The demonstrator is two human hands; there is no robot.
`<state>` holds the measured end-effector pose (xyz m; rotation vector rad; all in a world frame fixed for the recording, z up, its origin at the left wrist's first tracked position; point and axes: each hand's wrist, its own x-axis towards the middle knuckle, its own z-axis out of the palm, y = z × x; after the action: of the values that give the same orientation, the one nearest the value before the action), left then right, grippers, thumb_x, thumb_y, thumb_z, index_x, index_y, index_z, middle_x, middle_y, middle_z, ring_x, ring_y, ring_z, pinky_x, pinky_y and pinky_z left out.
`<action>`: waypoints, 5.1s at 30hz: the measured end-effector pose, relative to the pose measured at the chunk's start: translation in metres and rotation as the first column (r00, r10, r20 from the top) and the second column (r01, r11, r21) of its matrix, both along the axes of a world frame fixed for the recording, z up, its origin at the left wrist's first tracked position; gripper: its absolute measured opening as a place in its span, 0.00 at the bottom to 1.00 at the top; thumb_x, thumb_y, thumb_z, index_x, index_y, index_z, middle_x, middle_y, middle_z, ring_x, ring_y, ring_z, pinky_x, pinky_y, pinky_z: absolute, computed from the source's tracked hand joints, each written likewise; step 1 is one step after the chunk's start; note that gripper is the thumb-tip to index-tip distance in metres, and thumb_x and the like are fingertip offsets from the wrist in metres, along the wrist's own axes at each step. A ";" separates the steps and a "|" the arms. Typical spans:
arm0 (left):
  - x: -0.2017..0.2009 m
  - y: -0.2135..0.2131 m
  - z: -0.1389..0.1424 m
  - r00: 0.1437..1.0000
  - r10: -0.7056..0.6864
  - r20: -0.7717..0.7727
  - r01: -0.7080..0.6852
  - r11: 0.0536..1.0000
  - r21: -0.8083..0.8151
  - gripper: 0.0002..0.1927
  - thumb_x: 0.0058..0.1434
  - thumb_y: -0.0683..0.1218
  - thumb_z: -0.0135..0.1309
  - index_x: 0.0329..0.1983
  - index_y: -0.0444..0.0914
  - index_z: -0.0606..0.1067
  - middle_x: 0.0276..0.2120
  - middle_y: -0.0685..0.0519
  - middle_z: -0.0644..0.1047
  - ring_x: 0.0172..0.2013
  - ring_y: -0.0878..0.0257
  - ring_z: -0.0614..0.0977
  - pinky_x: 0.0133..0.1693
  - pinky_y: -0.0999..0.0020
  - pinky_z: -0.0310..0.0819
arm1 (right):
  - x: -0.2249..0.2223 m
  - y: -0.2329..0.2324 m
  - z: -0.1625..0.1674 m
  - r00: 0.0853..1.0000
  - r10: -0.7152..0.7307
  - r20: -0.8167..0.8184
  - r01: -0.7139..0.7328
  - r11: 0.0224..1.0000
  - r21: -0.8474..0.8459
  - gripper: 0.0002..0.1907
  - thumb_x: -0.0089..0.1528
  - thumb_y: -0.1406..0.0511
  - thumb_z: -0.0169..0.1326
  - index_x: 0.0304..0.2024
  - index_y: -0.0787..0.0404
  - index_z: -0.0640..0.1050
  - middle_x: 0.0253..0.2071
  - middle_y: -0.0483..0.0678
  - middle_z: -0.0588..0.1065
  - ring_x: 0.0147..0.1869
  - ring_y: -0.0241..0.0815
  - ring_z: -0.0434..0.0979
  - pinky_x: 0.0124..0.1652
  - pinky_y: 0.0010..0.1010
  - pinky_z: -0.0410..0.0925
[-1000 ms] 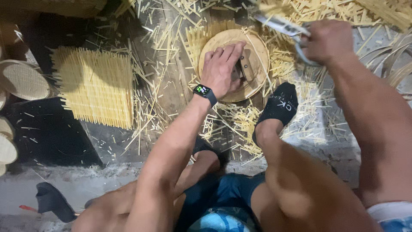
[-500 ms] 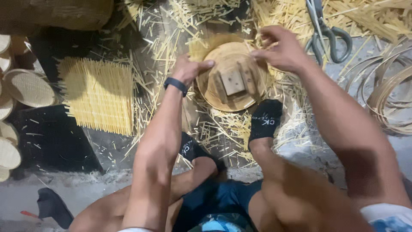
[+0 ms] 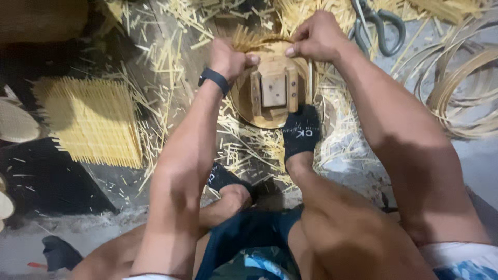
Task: The person sits on the floor and repeatedly places a woven bamboo mat over a circular wooden mold, then uses shears to trim the excess matting flush with the mold's edge. The person stacks the finished circular bases and continues the process with new mats.
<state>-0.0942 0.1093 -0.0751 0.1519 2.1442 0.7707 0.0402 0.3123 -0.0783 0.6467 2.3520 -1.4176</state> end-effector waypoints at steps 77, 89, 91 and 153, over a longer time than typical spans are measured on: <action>0.046 -0.057 0.042 0.533 -0.607 -0.590 0.755 0.656 0.007 0.61 0.30 0.65 0.76 0.67 0.43 0.62 0.56 0.48 0.72 0.55 0.48 0.71 0.54 0.46 0.58 | 0.045 0.006 0.014 0.896 0.383 0.224 -0.390 0.438 0.810 0.28 0.66 0.44 0.52 0.46 0.62 0.78 0.41 0.53 0.74 0.46 0.47 0.72 0.45 0.39 0.70; 0.035 -0.057 0.048 0.430 -0.659 -0.618 0.860 0.507 0.057 0.50 0.30 0.56 0.71 0.61 0.44 0.70 0.50 0.53 0.75 0.50 0.50 0.73 0.53 0.51 0.58 | 0.032 0.010 0.028 0.849 0.420 0.322 -0.486 0.380 0.787 0.13 0.59 0.55 0.59 0.40 0.54 0.81 0.34 0.48 0.76 0.38 0.44 0.77 0.37 0.34 0.73; 0.034 -0.058 0.048 0.456 -0.630 -0.628 0.844 0.529 0.082 0.51 0.28 0.55 0.71 0.61 0.44 0.70 0.51 0.53 0.75 0.51 0.50 0.74 0.54 0.52 0.58 | 0.035 0.012 0.022 0.825 0.326 0.462 -0.565 0.494 0.660 0.11 0.68 0.59 0.55 0.35 0.56 0.80 0.27 0.49 0.76 0.31 0.45 0.78 0.31 0.37 0.75; 0.140 -0.148 -0.032 0.455 0.408 0.792 -0.826 0.526 0.204 0.13 0.66 0.39 0.53 0.52 0.28 0.71 0.48 0.41 0.78 0.47 0.51 0.83 0.48 0.57 0.84 | 0.106 -0.114 -0.009 0.782 -0.505 0.366 0.624 0.627 -0.467 0.14 0.67 0.67 0.57 0.39 0.78 0.78 0.31 0.56 0.80 0.30 0.43 0.83 0.31 0.30 0.78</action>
<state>0.0460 -0.0387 -0.1072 -0.6424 1.1347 1.6495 0.1460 0.1981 -0.0876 1.3449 1.4587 -2.0721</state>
